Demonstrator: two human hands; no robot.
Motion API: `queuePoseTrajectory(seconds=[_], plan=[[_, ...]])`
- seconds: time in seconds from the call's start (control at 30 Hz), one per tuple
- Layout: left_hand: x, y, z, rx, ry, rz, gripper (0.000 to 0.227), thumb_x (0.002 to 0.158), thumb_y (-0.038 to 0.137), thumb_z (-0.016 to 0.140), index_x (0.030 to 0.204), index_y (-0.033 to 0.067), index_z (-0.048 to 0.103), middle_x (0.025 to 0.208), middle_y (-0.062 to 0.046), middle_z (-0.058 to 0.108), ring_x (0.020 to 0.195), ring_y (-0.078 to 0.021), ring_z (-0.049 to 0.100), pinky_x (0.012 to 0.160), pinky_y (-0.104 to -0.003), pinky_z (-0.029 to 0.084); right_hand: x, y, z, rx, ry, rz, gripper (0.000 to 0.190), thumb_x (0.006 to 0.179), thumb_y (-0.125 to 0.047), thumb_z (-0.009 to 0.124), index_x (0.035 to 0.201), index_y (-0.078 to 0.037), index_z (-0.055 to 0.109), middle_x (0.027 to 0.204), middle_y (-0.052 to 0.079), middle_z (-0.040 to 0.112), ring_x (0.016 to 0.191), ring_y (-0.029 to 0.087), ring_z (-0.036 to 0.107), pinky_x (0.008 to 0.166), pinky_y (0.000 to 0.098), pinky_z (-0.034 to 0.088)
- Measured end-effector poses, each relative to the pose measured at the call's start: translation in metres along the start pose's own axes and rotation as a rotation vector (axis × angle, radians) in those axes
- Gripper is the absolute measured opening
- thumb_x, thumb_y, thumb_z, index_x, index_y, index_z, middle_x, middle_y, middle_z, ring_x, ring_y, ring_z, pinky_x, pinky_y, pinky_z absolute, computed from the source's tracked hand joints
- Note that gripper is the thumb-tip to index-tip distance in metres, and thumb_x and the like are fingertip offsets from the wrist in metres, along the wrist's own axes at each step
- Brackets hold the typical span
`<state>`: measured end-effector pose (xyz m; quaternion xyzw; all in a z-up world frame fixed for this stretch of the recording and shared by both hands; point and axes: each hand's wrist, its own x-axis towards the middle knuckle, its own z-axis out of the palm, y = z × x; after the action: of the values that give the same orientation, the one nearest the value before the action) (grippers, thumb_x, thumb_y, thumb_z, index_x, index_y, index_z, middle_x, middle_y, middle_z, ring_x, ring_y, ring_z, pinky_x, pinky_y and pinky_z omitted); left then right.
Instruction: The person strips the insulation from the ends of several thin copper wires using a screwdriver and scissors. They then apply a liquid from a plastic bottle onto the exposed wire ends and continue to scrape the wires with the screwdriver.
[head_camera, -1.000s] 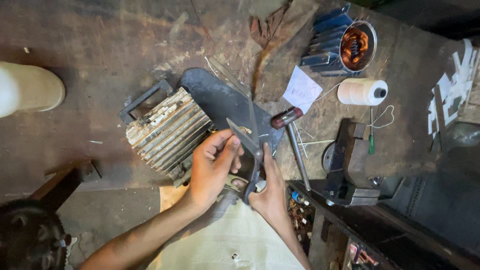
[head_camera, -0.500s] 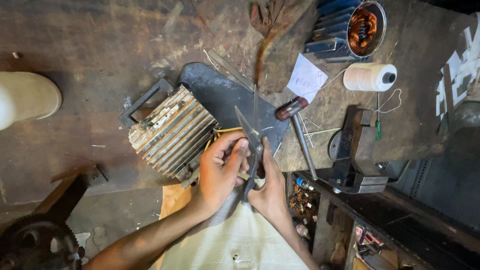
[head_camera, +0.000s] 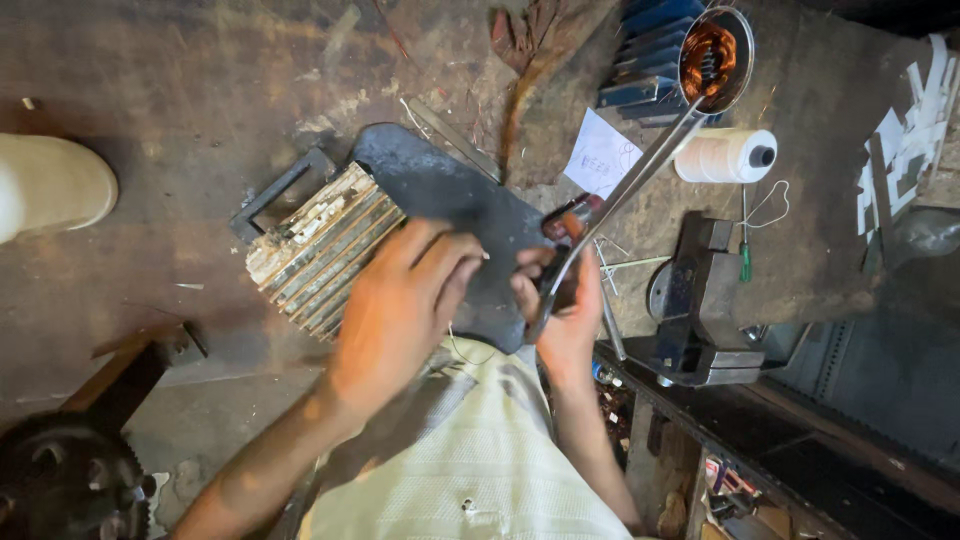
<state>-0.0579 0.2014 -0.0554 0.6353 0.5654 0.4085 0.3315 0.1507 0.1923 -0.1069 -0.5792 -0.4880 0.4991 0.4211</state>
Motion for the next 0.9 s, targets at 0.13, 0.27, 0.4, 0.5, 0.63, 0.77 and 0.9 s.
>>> queuePoseTrajectory(seconds=[0.13, 0.27, 0.4, 0.5, 0.63, 0.77, 0.9], plan=[[0.026, -0.011, -0.011, -0.006, -0.065, 0.135, 0.026, 0.090, 0.002, 0.067, 0.114, 0.0077, 0.061, 0.106, -0.013, 0.067, 0.090, -0.0367, 0.069, 0.073, -0.044, 0.054, 0.017, 0.005, 0.010, 0.062, -0.093, -0.102, 0.078, 0.095, -0.004, 0.080, 0.160, -0.005, 0.036, 0.114, 0.007, 0.069, 0.100, 0.011, 0.064, 0.091, 0.0257, 0.056], [0.039, -0.015, -0.016, 0.009, -0.180, 0.119, 0.023, 0.092, 0.007, 0.068, 0.114, 0.0083, 0.063, 0.104, -0.011, 0.068, 0.084, -0.0348, 0.070, 0.066, -0.043, 0.054, 0.019, 0.011, 0.015, 0.067, -0.105, -0.135, 0.081, 0.095, 0.001, 0.079, 0.163, -0.005, 0.035, 0.111, 0.007, 0.067, 0.098, 0.011, 0.062, 0.089, 0.0252, 0.055], [0.050, -0.008, -0.022, 0.280, -0.286, 0.374, 0.025, 0.085, 0.015, 0.066, 0.109, 0.0116, 0.069, 0.095, -0.006, 0.064, 0.084, -0.0243, 0.069, 0.067, -0.037, 0.055, 0.030, 0.020, 0.000, -0.121, -0.140, -0.164, 0.095, 0.085, 0.005, 0.081, 0.162, -0.004, 0.027, 0.124, 0.015, 0.064, 0.113, 0.025, 0.064, 0.098, 0.0374, 0.054], [0.051, 0.005, -0.025, 0.495, -0.211, 0.559, 0.016, 0.081, 0.019, 0.067, 0.094, 0.0099, 0.070, 0.094, -0.002, 0.061, 0.090, -0.0180, 0.065, 0.072, -0.032, 0.055, 0.044, 0.019, -0.029, -0.641, -0.185, -0.153, 0.109, 0.071, 0.011, 0.083, 0.162, -0.005, 0.024, 0.135, 0.025, 0.059, 0.126, 0.039, 0.057, 0.105, 0.0469, 0.046], [0.047, 0.012, -0.028, 0.603, -0.122, 0.688, 0.020, 0.077, 0.019, 0.067, 0.093, 0.0077, 0.072, 0.098, -0.001, 0.061, 0.091, -0.0150, 0.062, 0.075, -0.029, 0.052, 0.055, 0.016, -0.046, -1.090, -0.256, -0.199, 0.120, 0.056, -0.009, 0.089, 0.157, -0.006, 0.024, 0.124, 0.028, 0.061, 0.113, 0.047, 0.057, 0.097, 0.0529, 0.046], [0.038, 0.019, -0.025, 0.670, 0.000, 0.750, 0.029, 0.078, 0.019, 0.067, 0.102, 0.0046, 0.074, 0.108, -0.005, 0.067, 0.090, -0.0145, 0.062, 0.076, -0.026, 0.050, 0.054, -0.002, -0.046, -1.271, -0.408, -0.018, 0.089, 0.080, -0.012, 0.080, 0.159, -0.010, 0.037, 0.120, 0.022, 0.066, 0.102, 0.045, 0.064, 0.081, 0.0516, 0.052], [0.038, 0.026, -0.019, 0.687, -0.051, 0.708, 0.033, 0.083, 0.018, 0.067, 0.110, 0.0015, 0.073, 0.105, -0.004, 0.066, 0.094, -0.0161, 0.064, 0.081, -0.029, 0.053, 0.053, -0.017, -0.041, -0.909, -0.354, -0.332, 0.030, 0.096, -0.010, 0.074, 0.126, -0.009, 0.068, 0.110, 0.015, 0.072, 0.095, 0.034, 0.069, 0.079, 0.0454, 0.055]])
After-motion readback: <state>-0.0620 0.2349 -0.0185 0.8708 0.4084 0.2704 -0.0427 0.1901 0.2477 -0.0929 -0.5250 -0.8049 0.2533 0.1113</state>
